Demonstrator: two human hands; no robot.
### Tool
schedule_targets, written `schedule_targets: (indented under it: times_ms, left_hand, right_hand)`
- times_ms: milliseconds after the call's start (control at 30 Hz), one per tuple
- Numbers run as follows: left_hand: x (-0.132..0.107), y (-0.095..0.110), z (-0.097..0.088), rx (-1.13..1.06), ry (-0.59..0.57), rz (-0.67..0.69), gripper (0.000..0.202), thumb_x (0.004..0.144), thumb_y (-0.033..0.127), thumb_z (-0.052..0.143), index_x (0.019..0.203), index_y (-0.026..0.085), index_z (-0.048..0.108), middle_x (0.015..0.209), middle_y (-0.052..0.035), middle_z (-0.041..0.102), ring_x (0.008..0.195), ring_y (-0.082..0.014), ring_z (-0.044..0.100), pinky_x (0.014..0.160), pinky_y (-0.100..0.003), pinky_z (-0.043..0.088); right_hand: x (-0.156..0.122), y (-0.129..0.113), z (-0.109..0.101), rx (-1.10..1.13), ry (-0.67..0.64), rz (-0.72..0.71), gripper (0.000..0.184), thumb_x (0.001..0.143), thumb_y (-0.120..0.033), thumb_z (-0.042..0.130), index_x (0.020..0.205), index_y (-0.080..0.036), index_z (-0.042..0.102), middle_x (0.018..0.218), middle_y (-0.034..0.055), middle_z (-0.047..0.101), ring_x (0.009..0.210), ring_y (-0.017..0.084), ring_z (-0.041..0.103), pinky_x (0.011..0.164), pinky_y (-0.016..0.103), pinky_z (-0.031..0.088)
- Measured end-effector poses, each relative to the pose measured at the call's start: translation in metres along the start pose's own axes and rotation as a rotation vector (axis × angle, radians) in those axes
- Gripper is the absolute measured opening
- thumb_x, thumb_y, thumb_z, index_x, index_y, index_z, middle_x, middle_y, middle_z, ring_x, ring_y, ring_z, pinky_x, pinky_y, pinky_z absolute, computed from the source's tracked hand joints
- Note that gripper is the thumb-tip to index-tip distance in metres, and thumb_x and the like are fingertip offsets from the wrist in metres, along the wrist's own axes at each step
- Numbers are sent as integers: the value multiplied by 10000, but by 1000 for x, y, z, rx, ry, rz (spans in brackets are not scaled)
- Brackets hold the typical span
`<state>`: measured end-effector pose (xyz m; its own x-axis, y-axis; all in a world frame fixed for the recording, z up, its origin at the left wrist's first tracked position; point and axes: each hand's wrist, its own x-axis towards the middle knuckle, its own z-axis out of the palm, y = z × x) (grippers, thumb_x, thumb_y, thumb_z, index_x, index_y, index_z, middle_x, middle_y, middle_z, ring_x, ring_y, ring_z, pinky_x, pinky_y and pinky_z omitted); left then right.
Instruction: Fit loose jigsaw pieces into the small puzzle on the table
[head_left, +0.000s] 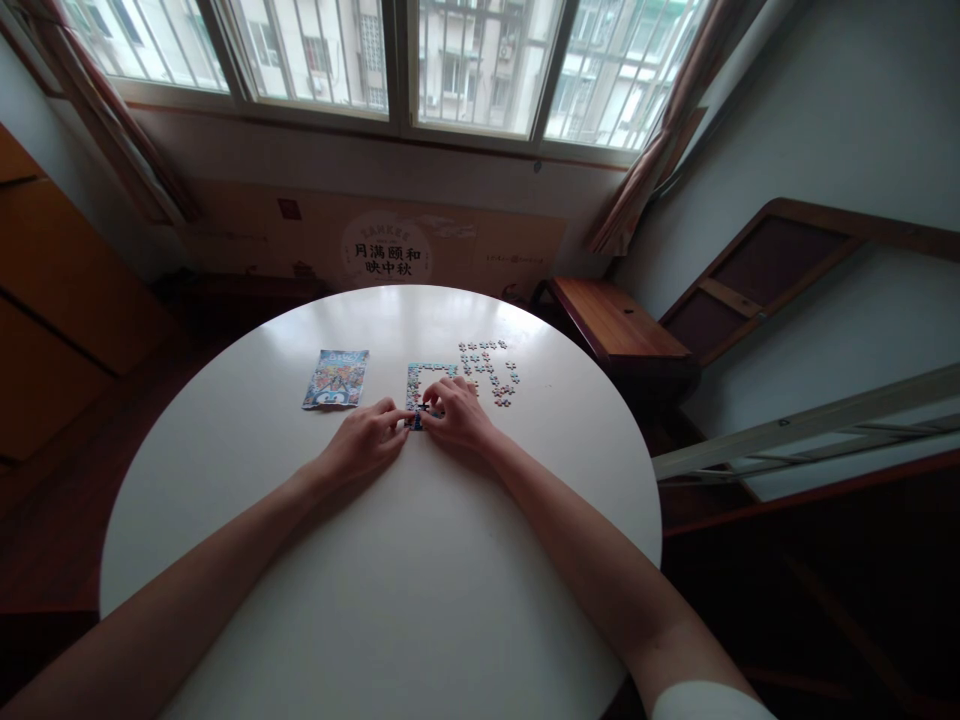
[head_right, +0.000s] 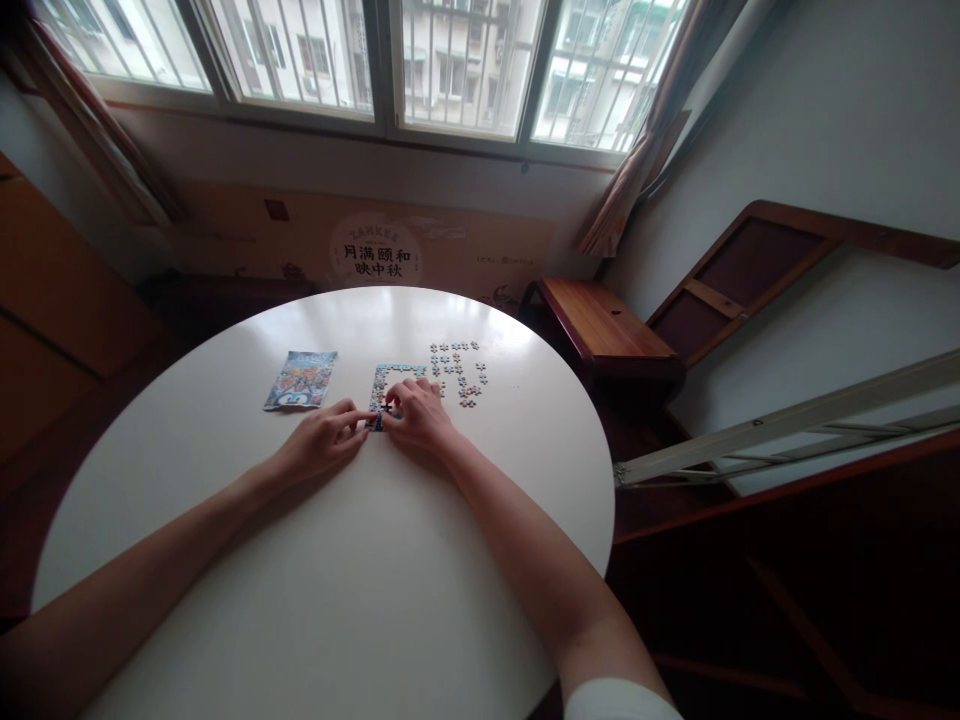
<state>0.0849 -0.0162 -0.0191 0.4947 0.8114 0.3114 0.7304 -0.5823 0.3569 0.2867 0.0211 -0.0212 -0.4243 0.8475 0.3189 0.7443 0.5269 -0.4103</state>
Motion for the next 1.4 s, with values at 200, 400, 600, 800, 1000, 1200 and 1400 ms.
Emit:
schedule_targets:
  times_ms: [200, 400, 600, 800, 1000, 1200, 1400]
  left_hand:
    - [0, -2, 2, -1, 3, -6, 307, 890, 262, 482, 1144, 253, 654, 854, -16, 571, 650, -102, 528, 667, -228, 404]
    - [0, -1, 1, 16, -4, -5, 301, 888, 262, 482, 1133, 240, 655, 848, -15, 574, 663, -104, 537, 669, -224, 405]
    - [0, -1, 1, 13, -4, -8, 294, 887, 259, 479, 1112, 222, 663, 854, -17, 585, 642, -97, 533, 656, -223, 399]
    - [0, 2, -1, 10, 3, -19, 292, 882, 251, 483, 1103, 213, 670, 825, -12, 587, 627, -93, 520, 640, -216, 389]
    - [1, 2, -1, -6, -2, -12, 288, 876, 245, 495, 1099, 204, 674, 788, -10, 590, 628, -98, 511, 639, -216, 384]
    - [0, 1, -1, -16, 15, -5, 286, 866, 233, 507, 1092, 205, 678, 757, -9, 589, 628, -105, 504, 626, -218, 371]
    - [1, 2, -1, -8, 18, 10, 280, 875, 241, 497, 1089, 203, 674, 746, -8, 583, 627, -108, 497, 625, -219, 365]
  right_hand:
    - [0, 3, 1, 108, 34, -57, 147, 792, -316, 656, 891, -220, 606, 918, 21, 656, 956, 211, 467, 885, 354, 318]
    - [1, 7, 6, 222, 79, -133, 109, 775, -206, 672, 871, -218, 624, 876, 11, 679, 925, 200, 493, 862, 348, 365]
    - [4, 6, 2, 345, 177, -140, 47, 821, -168, 591, 838, -199, 621, 836, 31, 640, 850, 168, 535, 794, 315, 432]
    - [5, 6, 0, 445, 160, -93, 86, 856, -176, 499, 877, -192, 580, 889, 34, 635, 816, 135, 577, 744, 283, 476]
    - [4, 7, 2, 431, 158, -125, 147, 898, -231, 494, 974, -204, 618, 947, 43, 613, 790, 121, 572, 732, 267, 476]
    - [5, 9, 4, 429, 174, -62, 148, 845, -205, 598, 989, -205, 638, 807, 17, 620, 754, 136, 575, 750, 291, 477]
    - [7, 12, 7, 409, 175, -108, 114, 860, -205, 594, 907, -206, 698, 828, 40, 645, 776, 147, 582, 754, 298, 467]
